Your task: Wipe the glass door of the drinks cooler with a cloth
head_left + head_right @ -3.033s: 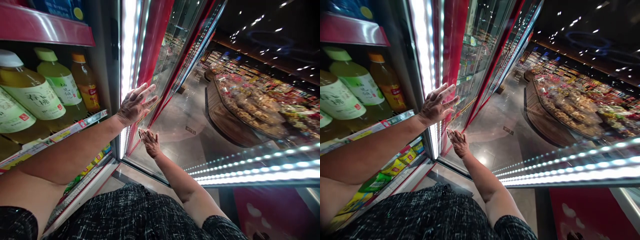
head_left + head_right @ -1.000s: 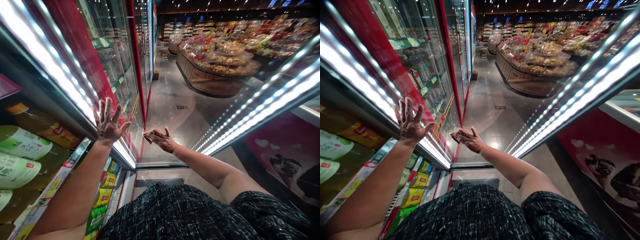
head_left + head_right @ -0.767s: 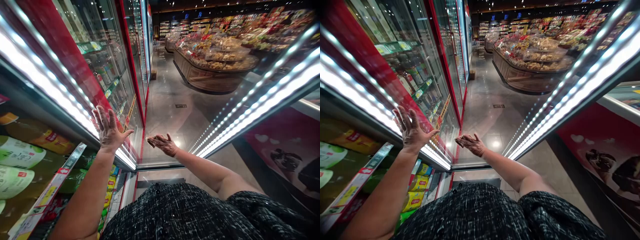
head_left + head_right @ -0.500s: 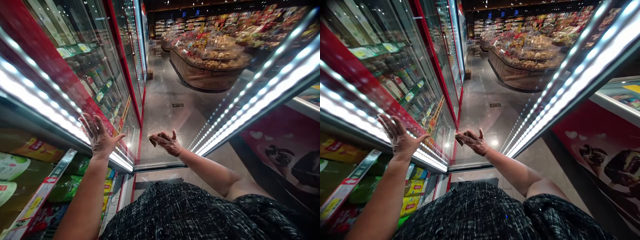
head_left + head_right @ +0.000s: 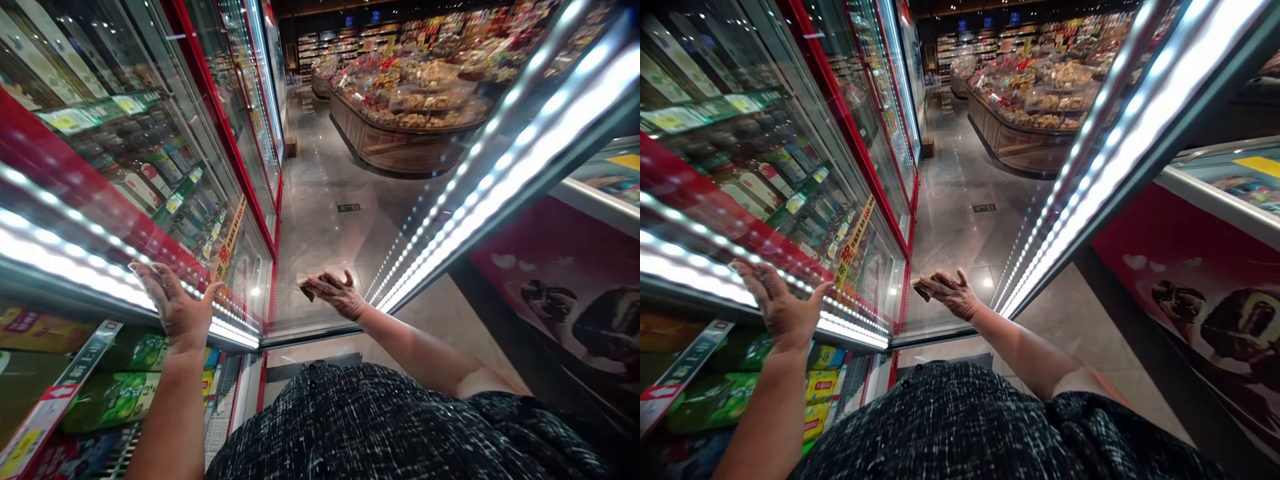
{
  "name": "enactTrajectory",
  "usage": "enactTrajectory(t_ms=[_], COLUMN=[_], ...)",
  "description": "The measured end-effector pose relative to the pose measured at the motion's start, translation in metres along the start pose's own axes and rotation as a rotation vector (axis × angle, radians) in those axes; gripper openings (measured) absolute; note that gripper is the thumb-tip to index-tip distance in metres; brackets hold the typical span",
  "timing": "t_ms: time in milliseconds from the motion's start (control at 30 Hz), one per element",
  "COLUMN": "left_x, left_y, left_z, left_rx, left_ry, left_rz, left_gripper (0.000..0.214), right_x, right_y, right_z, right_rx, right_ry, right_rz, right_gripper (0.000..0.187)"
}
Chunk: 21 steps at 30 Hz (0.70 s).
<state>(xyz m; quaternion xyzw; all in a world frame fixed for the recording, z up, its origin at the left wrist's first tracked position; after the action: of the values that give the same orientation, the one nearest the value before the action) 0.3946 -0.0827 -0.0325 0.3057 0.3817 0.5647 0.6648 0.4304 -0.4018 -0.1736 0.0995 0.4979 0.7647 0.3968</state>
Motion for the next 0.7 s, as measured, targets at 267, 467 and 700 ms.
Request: enactTrajectory(t_ms=[267,467,700], left_x=[-0.004,-0.004,-0.012], left_y=[-0.021,-0.030,-0.036], left_z=[-0.006,0.000,0.006], left_rx=[0.073,0.207,0.221], left_ry=[0.143,0.273,0.383], left_rz=[-0.082,-0.140,-0.118], left_gripper=[0.113,0.150,0.155], right_x=[-0.028,-0.050,-0.094], right_y=[-0.039,-0.043,-0.065], right_z=[-0.053,-0.072,-0.087], right_rx=[0.043,0.050,0.208], right_ry=[-0.154,-0.156,-0.465], right_rz=[0.037,0.026,0.089], right_gripper=[0.061,0.054,0.034])
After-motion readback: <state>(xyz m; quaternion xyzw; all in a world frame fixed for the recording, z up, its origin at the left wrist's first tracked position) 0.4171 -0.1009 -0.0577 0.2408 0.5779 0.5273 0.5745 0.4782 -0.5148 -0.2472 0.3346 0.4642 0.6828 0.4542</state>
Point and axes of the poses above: each hand's wrist, its own z-axis towards the middle knuckle, its own y-axis out of the back of the hand, x = y × z, the point moved 8 cm from there along z, towards the middle knuckle, and after that the axes turned 15 degrees about x, right-handed, at the moved point
